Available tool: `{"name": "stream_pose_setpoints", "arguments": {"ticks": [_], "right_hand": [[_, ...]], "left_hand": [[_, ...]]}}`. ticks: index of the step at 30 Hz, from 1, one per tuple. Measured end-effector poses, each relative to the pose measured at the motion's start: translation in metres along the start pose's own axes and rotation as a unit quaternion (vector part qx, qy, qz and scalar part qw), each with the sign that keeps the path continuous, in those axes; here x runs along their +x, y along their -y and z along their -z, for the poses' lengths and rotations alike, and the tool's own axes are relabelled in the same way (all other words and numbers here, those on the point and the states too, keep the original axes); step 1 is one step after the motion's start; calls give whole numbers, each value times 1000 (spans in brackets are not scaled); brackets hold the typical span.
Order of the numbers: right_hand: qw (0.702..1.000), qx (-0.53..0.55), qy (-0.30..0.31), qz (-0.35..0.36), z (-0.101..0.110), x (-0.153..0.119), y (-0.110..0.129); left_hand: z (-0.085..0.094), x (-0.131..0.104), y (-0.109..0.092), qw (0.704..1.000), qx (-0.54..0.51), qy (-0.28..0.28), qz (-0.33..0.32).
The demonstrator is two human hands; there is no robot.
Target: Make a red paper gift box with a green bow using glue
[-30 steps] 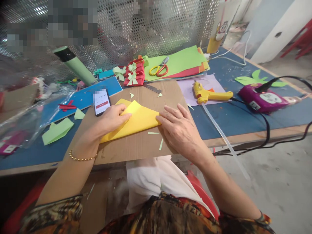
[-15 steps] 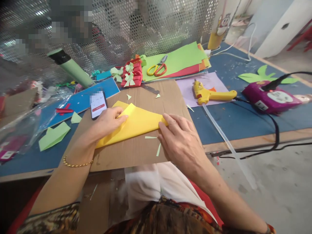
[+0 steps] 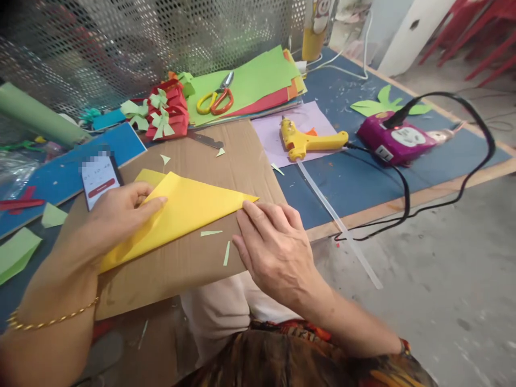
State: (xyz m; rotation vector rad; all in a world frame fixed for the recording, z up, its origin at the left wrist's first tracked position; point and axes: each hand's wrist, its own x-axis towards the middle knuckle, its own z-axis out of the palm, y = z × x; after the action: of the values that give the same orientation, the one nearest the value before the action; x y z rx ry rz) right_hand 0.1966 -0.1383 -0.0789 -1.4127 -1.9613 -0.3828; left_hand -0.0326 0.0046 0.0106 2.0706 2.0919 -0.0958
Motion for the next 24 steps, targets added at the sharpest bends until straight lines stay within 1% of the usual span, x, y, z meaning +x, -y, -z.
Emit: {"name": "stream_pose_setpoints", "arguments": {"ticks": [3,11,14,19,21,24], "right_hand": [[1000,6,-17,6,-1,-2,0],[1000,11,-15,-4,0,-1,0],[1000,5,2,-9,1,0,1],[997,-40,53,-27,3,3,3],[997,-41,55,-26,4,3,3],[998,-39,37,-24,4,2,4]], "left_hand": [[-1,1,2,1000,0,4,10],[-2,-1,3,1000,-7,-4,6],[-1,-3,3,1000,-4,-4,3],[-1,-3,3,1000,-12,-3,0],[-1,-3,3,1000,-9,-6,-2],[-1,-4,3,1000,-5,-8,-2]]}}
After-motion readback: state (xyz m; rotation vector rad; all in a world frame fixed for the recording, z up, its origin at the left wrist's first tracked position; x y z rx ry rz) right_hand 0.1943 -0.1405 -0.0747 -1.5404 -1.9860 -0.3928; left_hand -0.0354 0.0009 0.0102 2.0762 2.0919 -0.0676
